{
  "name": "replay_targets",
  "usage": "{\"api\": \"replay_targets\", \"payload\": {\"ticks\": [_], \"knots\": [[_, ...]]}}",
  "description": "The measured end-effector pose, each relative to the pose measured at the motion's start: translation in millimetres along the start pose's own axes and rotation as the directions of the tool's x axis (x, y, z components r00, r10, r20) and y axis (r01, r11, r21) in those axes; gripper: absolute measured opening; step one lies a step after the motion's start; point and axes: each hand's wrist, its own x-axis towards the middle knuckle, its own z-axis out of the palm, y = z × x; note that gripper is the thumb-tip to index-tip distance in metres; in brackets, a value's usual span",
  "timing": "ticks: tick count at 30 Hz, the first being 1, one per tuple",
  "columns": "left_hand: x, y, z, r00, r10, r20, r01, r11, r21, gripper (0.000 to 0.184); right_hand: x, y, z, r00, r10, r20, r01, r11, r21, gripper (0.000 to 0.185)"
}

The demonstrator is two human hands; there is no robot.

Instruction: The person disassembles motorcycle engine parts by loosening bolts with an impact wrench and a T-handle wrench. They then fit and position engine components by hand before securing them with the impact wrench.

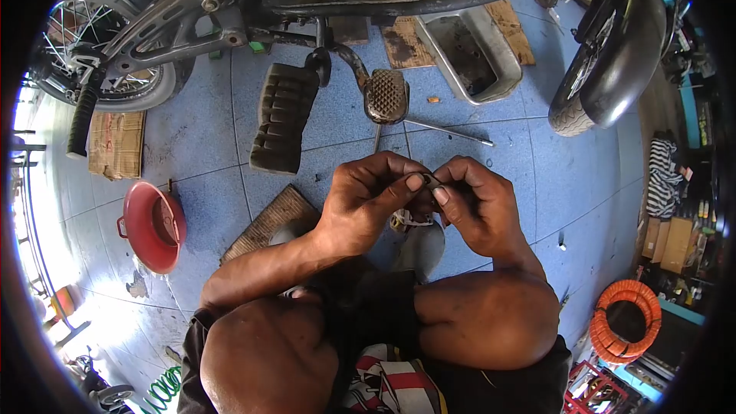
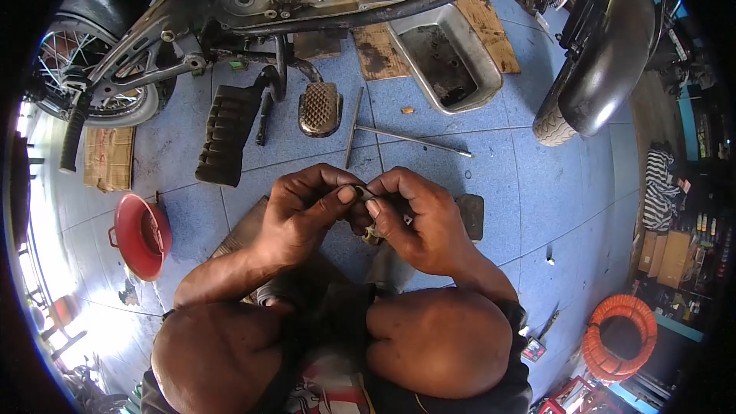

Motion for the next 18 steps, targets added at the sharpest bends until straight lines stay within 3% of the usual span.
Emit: {"api": "replay_targets", "payload": {"ticks": [3,5,6,8,9,11,18], "knots": [[2,-9,0,0.999,0.043,-0.010,-0.043,0.998,-0.037,0.015,1,2,-1,1.000,0.020,0.001,-0.020,1.000,0.009,0.012],[3,-11,0,0.997,0.071,-0.014,-0.071,0.997,-0.031,0.016,2,5,2,0.980,-0.188,-0.068,0.181,0.979,-0.096,0.013],[2,-12,-1,0.992,0.126,-0.010,-0.127,0.992,-0.019,0.016,4,4,2,0.979,-0.190,-0.069,0.183,0.978,-0.096,0.013],[1,-12,-1,0.983,0.181,-0.006,-0.181,0.983,-0.008,0.016,6,1,1,0.918,-0.376,-0.129,0.328,0.899,-0.289,0.017],[1,-11,-1,0.982,0.189,0.002,-0.189,0.982,0.002,0.017,7,0,2,0.917,-0.377,-0.130,0.328,0.899,-0.290,0.017],[0,-11,-2,0.980,0.196,0.009,-0.196,0.980,0.012,0.018,9,0,3,0.814,-0.563,-0.144,0.436,0.755,-0.489,0.019],[-1,-13,-5,0.961,0.274,-0.014,-0.274,0.961,0.025,0.019,7,5,-1,0.695,-0.718,-0.013,0.554,0.548,-0.627,0.028]]}}
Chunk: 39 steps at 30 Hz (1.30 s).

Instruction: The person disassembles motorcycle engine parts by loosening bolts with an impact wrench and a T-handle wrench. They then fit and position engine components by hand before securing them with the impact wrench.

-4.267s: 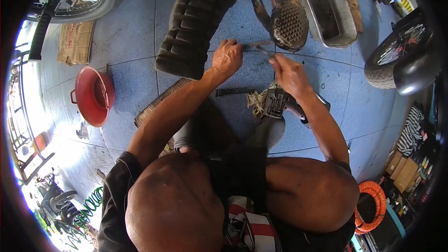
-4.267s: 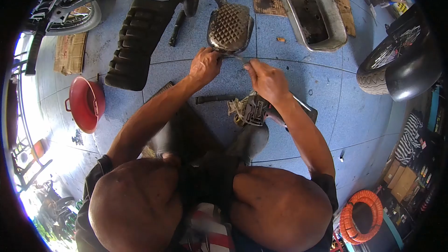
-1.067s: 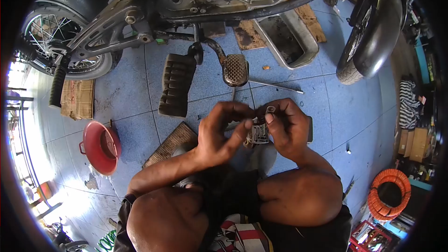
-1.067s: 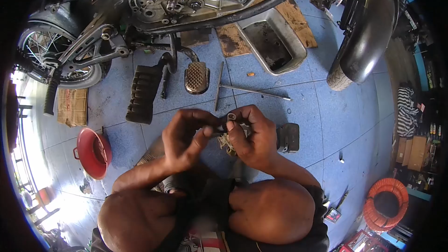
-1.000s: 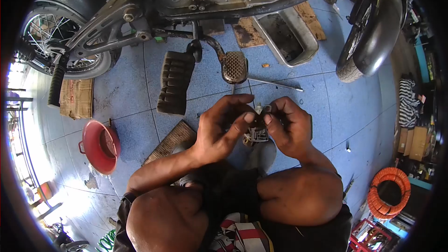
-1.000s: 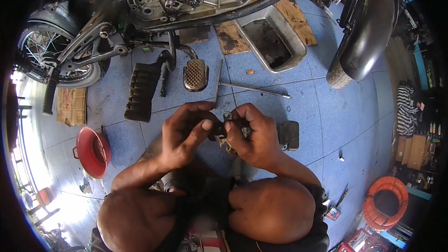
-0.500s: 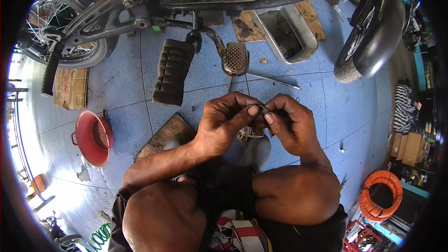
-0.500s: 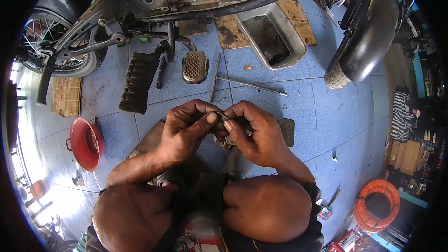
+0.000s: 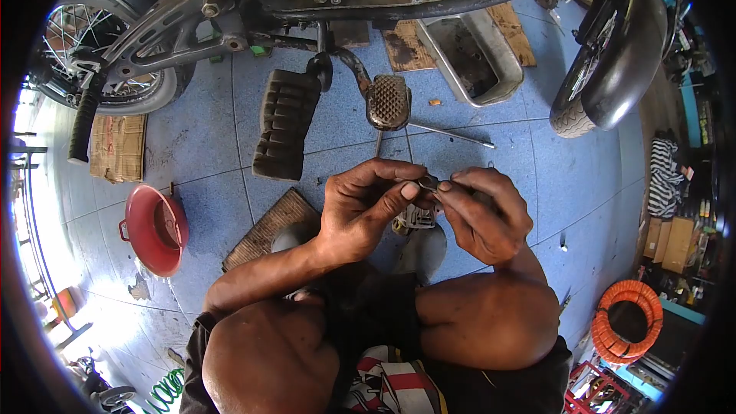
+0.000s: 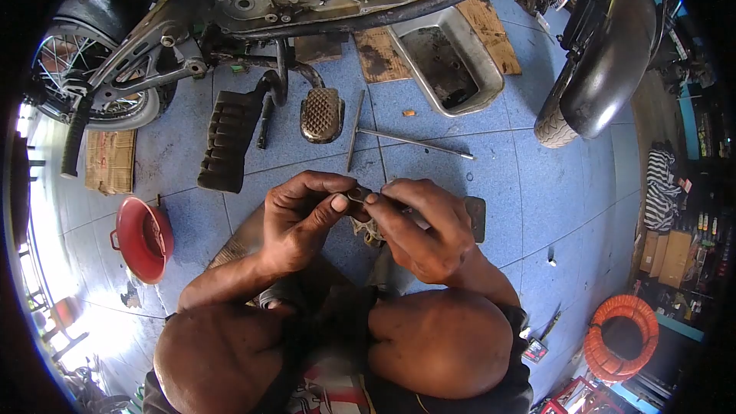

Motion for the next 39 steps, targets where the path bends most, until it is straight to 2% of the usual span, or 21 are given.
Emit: {"api": "replay_targets", "payload": {"ticks": [2,5,8,10,19,26,30,32,33,34,35,36,38,39], "knots": [[0,0,0,1.000,0.008,-0.001,-0.008,1.000,0.023,0.019,-4,4,1,0.995,-0.099,0.009,0.100,0.995,-0.019,0.028],[-1,-1,-1,1.000,0.021,-0.004,-0.021,1.000,0.011,0.020,0,4,2,0.986,-0.169,-0.006,0.168,0.984,-0.053,0.025],[-1,-4,-3,0.999,0.038,0.014,-0.038,0.998,0.044,0.023,1,5,1,0.983,-0.184,0.026,0.185,0.981,-0.054,0.024],[-1,-7,-3,0.998,0.057,0.034,-0.055,0.996,-0.070,0.027,2,4,-1,0.984,-0.177,0.034,0.179,0.983,-0.038,0.024],[-2,-7,-6,0.999,0.026,0.024,-0.026,0.999,-0.021,0.034,3,8,4,0.979,-0.198,0.049,0.199,0.980,-0.009,0.021],[-1,-7,-8,0.999,0.037,0.013,-0.037,0.999,0.001,0.032,1,8,7,0.976,-0.212,0.036,0.213,0.977,-0.006,0.019],[-1,-9,-5,0.999,-0.010,-0.040,0.010,1.000,0.007,0.027,-2,10,8,0.982,-0.186,0.014,0.186,0.982,0.028,0.019],[-3,-13,-8,0.996,-0.032,-0.080,0.036,0.999,0.041,0.024,-5,13,7,0.996,-0.061,0.070,0.054,0.994,0.097,0.018],[-3,-21,-12,0.995,-0.091,-0.031,0.094,0.988,0.126,0.022,-4,10,4,0.991,0.041,0.130,-0.052,0.995,0.083,0.017],[-5,-29,-18,0.988,-0.155,0.013,0.149,0.966,0.210,0.020,-6,10,6,0.991,0.039,0.129,-0.052,0.993,0.105,0.017],[-8,-36,-26,0.965,-0.257,0.058,0.226,0.921,0.318,0.020,-7,10,9,0.964,0.204,0.171,-0.219,0.973,0.074,0.017],[-10,-44,-34,0.965,-0.260,0.044,0.232,0.916,0.328,0.020,-9,12,11,0.908,0.363,0.207,-0.378,0.925,0.034,0.017],[-16,-65,-52,0.852,-0.509,0.127,0.289,0.657,0.697,0.018,-15,20,12,0.900,0.387,0.204,-0.403,0.914,0.046,0.019],[-23,-78,-64,0.848,-0.517,0.115,0.301,0.649,0.699,0.018,-21,25,13,0.850,0.491,0.191,-0.520,0.841,0.152,0.018]]}}
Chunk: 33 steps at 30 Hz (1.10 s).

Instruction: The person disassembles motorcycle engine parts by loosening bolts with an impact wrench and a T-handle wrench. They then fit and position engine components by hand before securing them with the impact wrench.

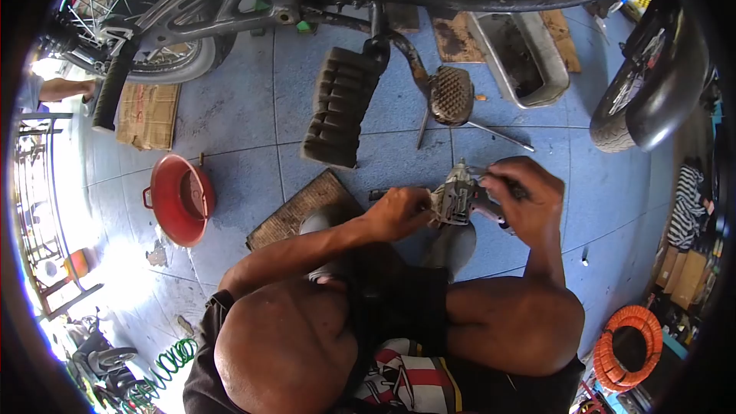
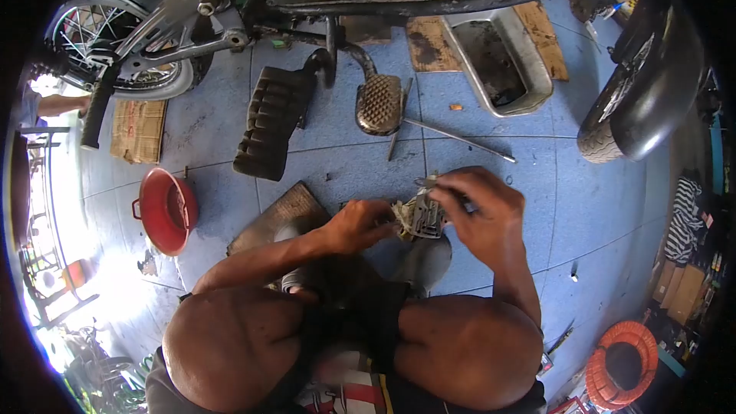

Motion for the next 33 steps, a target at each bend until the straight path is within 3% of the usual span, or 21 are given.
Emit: {"api": "replay_targets", "payload": {"ticks": [1,2,4,6,7,10,15,17,18,19,21,22,23,24,28,30,33], "knots": [[-1,-21,1,0.995,-0.076,-0.058,0.091,0.930,0.357,0.019,-3,4,2,0.993,0.116,-0.016,-0.113,0.985,0.131,0.017],[-2,-40,2,0.983,-0.125,-0.134,0.182,0.730,0.659,0.020,-3,0,0,0.961,0.275,0.025,-0.271,0.923,0.274,0.016],[-7,-70,-10,0.938,-0.153,-0.312,0.334,0.647,0.686,0.027,-3,1,-2,0.947,0.319,0.045,-0.314,0.883,0.350,0.016],[-14,-108,-27,0.876,0.125,-0.466,0.304,0.608,0.733,0.023,0,1,-8,0.917,0.384,0.107,-0.390,0.809,0.440,0.019],[-16,-108,-35,0.864,0.118,-0.490,0.342,0.576,0.743,0.022,1,1,-10,0.916,0.392,0.079,-0.387,0.816,0.430,0.019],[-15,-113,-47,0.864,0.168,-0.475,0.308,0.571,0.761,0.019,4,0,-14,0.869,0.463,0.176,-0.458,0.615,0.642,0.020],[-9,-122,-57,0.897,0.167,-0.409,0.220,0.633,0.742,0.016,9,-9,-15,0.872,0.465,0.152,-0.442,0.615,0.653,0.021],[-7,-101,-50,0.902,0.082,-0.423,0.211,0.771,0.600,0.019,9,-11,-16,0.897,0.419,0.140,-0.401,0.640,0.655,0.021],[-4,-95,-49,0.915,0.144,-0.378,0.085,0.846,0.526,0.020,9,-13,-18,0.898,0.420,0.133,-0.397,0.642,0.656,0.021],[-3,-77,-46,0.916,0.146,-0.374,0.081,0.846,0.528,0.020,8,-14,-19,0.899,0.418,0.129,-0.395,0.650,0.650,0.021],[-4,-16,-40,0.929,0.143,-0.343,-0.051,0.963,0.263,0.019,6,-16,-19,0.899,0.418,0.129,-0.397,0.655,0.643,0.021],[-6,8,-38,0.929,0.141,-0.343,-0.049,0.964,0.263,0.019,4,-17,-19,0.909,0.404,0.106,-0.373,0.670,0.642,0.020],[-8,31,-36,0.929,0.127,-0.347,-0.106,0.991,0.077,0.019,3,-18,-18,0.918,0.389,0.082,-0.347,0.685,0.641,0.020],[-9,49,-34,0.931,0.112,-0.348,-0.160,0.981,-0.111,0.018,3,-19,-18,0.918,0.389,0.084,-0.348,0.684,0.641,0.020],[-15,87,-30,0.917,0.147,-0.372,-0.253,0.933,-0.256,0.018,2,-25,-18,0.926,0.372,0.059,-0.334,0.738,0.587,0.020],[-17,97,-27,0.894,0.203,-0.399,-0.369,0.838,-0.402,0.016,0,-27,-17,0.923,0.381,0.056,-0.340,0.736,0.586,0.020],[-19,103,-23,0.893,0.212,-0.398,-0.390,0.806,-0.445,0.014,-3,-26,-15,0.940,0.340,0.013,-0.292,0.787,0.544,0.019]]}}
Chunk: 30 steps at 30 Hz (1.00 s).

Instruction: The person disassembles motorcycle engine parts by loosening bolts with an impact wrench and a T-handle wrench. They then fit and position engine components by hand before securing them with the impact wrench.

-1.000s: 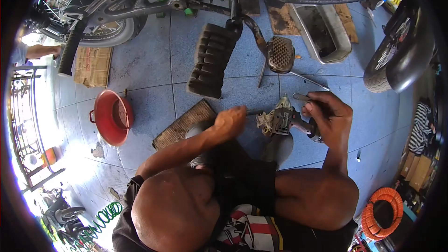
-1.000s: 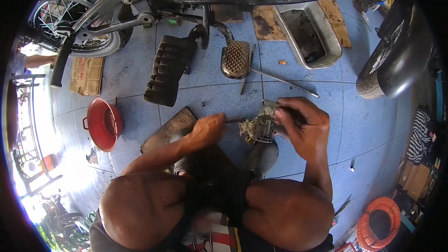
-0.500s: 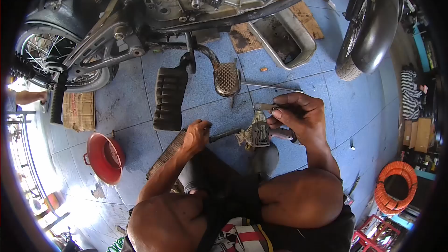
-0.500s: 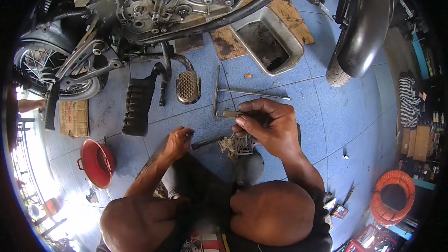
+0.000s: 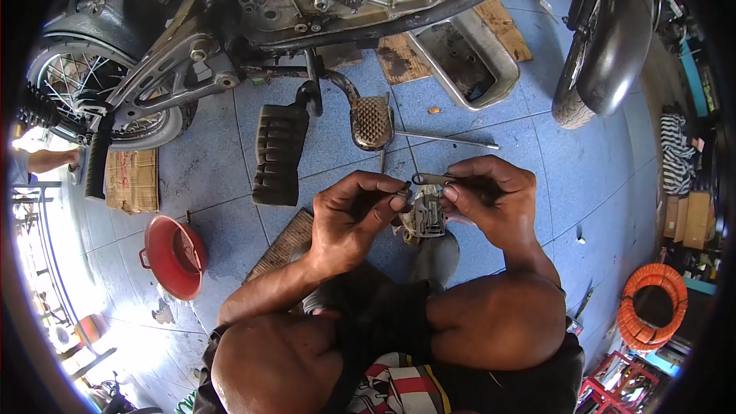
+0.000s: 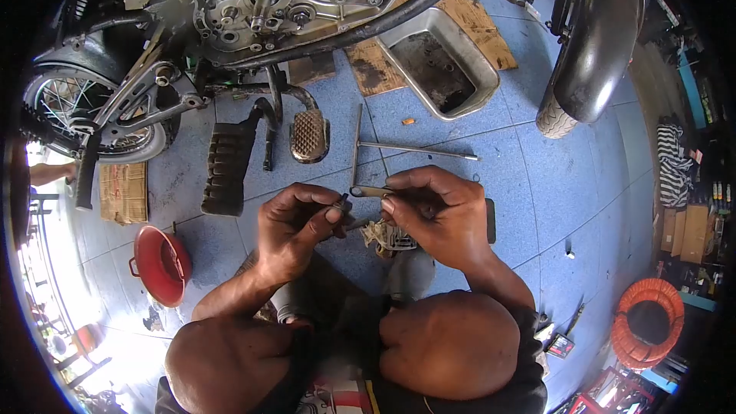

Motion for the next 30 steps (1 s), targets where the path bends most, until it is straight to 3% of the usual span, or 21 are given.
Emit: {"api": "replay_targets", "payload": {"ticks": [3,5,6,8,11,13,16,18,22,24,27,29,30], "knots": [[3,-7,4,0.995,0.103,-0.003,-0.103,0.994,-0.029,0.017,-1,5,1,1.000,-0.019,0.018,0.020,0.998,-0.055,0.017],[2,-6,5,0.992,0.125,0.005,-0.125,0.992,-0.005,0.016,3,6,1,0.953,-0.285,0.103,0.300,0.936,-0.187,0.018],[1,-6,5,0.990,0.142,0.015,-0.142,0.990,0.016,0.015,4,5,2,0.953,-0.286,0.102,0.301,0.936,-0.184,0.018],[0,-7,5,0.986,0.164,0.012,-0.164,0.986,0.040,0.017,6,4,2,0.884,-0.430,0.182,0.462,0.862,-0.209,0.018],[-3,-13,3,0.971,0.237,0.012,-0.237,0.969,0.066,0.023,4,4,2,0.847,-0.484,0.220,0.528,0.815,-0.239,0.018],[-5,-15,5,0.957,0.289,0.016,-0.289,0.955,0.070,0.027,5,3,1,0.846,-0.485,0.221,0.529,0.816,-0.233,0.017],[-7,-9,7,0.948,0.315,-0.037,-0.301,0.931,0.206,0.031,5,1,-3,0.860,-0.454,0.231,0.500,0.839,-0.213,0.016],[-8,-5,5,0.953,0.300,0.042,-0.293,0.881,0.370,0.032,5,-1,-2,0.875,-0.421,0.240,0.468,0.861,-0.196,0.016],[-6,-2,5,0.956,0.292,-0.001,-0.273,0.896,0.349,0.029,6,-1,-1,0.867,-0.439,0.236,0.482,0.860,-0.171,0.018],[-1,5,-1,0.945,0.280,0.168,-0.326,0.823,0.465,0.024,6,-2,0,0.866,-0.440,0.239,0.484,0.858,-0.172,0.018],[-1,11,3,0.977,0.186,0.105,-0.214,0.872,0.441,0.021,3,-7,1,0.902,-0.377,0.210,0.414,0.893,-0.174,0.021],[-1,22,4,0.971,0.198,0.133,-0.238,0.828,0.507,0.022,4,-8,5,0.902,-0.423,0.087,0.430,0.857,-0.283,0.023],[-1,27,3,0.968,0.197,0.158,-0.252,0.785,0.566,0.023,6,-9,7,0.888,-0.449,0.104,0.460,0.848,-0.264,0.023]]}}
